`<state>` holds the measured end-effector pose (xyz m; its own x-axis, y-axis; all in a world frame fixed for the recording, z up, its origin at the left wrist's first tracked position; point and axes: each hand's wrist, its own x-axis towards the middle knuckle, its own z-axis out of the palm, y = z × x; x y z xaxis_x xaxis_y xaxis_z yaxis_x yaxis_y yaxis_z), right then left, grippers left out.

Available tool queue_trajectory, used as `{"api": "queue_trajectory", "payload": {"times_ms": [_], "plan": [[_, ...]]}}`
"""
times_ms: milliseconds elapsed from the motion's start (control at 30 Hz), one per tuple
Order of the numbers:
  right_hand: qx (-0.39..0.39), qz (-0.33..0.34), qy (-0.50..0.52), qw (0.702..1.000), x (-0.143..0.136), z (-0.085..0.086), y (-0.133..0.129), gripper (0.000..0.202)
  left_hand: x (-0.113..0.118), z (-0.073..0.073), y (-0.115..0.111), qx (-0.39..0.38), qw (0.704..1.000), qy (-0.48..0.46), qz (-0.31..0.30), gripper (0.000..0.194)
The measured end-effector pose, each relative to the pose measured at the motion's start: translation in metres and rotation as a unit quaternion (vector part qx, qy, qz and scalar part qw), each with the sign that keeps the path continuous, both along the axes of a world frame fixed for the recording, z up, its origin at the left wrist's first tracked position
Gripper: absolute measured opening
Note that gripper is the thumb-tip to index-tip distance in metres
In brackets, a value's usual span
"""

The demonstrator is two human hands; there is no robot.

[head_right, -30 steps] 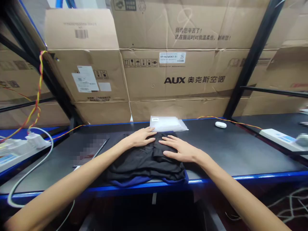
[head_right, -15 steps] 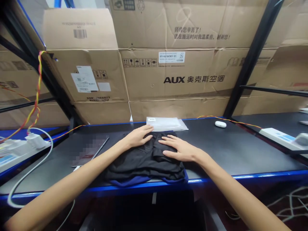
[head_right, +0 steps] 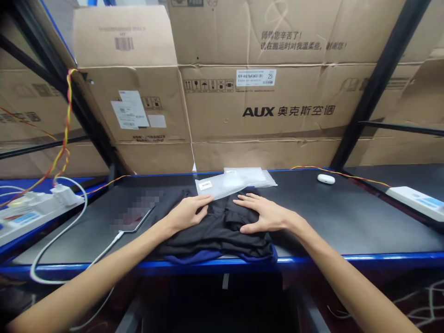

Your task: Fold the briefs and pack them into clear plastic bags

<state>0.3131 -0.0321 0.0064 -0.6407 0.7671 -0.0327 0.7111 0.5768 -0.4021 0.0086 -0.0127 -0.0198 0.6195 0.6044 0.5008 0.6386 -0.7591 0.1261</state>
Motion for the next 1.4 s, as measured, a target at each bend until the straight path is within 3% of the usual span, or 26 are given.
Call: {"api": "queue_trajectory", "payload": {"times_ms": [100, 300, 367, 633, 900, 1233, 1400], "plan": [[0.037, 0.002, 0.016, 0.999, -0.001, -0.005, 0.002, 0.084, 0.003, 0.003, -0.002, -0.003, 0.999, -0.031, 0.021, 0.025], [0.086, 0.030, 0.041, 0.995, -0.003, -0.009, 0.002, 0.072, 0.003, 0.007, -0.001, 0.038, 0.986, -0.029, 0.161, 0.030], [0.093, 0.031, 0.041, 0.994, -0.004, -0.009, 0.001, 0.069, 0.003, 0.006, 0.000, 0.054, 0.982, -0.014, 0.182, 0.031], [0.121, 0.016, 0.088, 0.989, -0.009, -0.011, -0.001, 0.053, 0.002, -0.001, 0.003, 0.086, 0.986, -0.012, 0.140, 0.011], [0.177, 0.021, 0.134, 0.975, -0.005, -0.015, -0.001, 0.045, 0.002, -0.001, 0.005, 0.074, 0.988, -0.008, 0.137, 0.020], [0.264, 0.082, 0.157, 0.948, -0.019, 0.004, -0.014, 0.048, 0.005, 0.004, 0.003, 0.046, 0.991, 0.008, 0.123, 0.028], [0.237, 0.114, 0.148, 0.953, -0.039, 0.015, -0.011, 0.049, 0.005, 0.005, 0.002, 0.030, 0.995, 0.004, 0.095, 0.031]]}}
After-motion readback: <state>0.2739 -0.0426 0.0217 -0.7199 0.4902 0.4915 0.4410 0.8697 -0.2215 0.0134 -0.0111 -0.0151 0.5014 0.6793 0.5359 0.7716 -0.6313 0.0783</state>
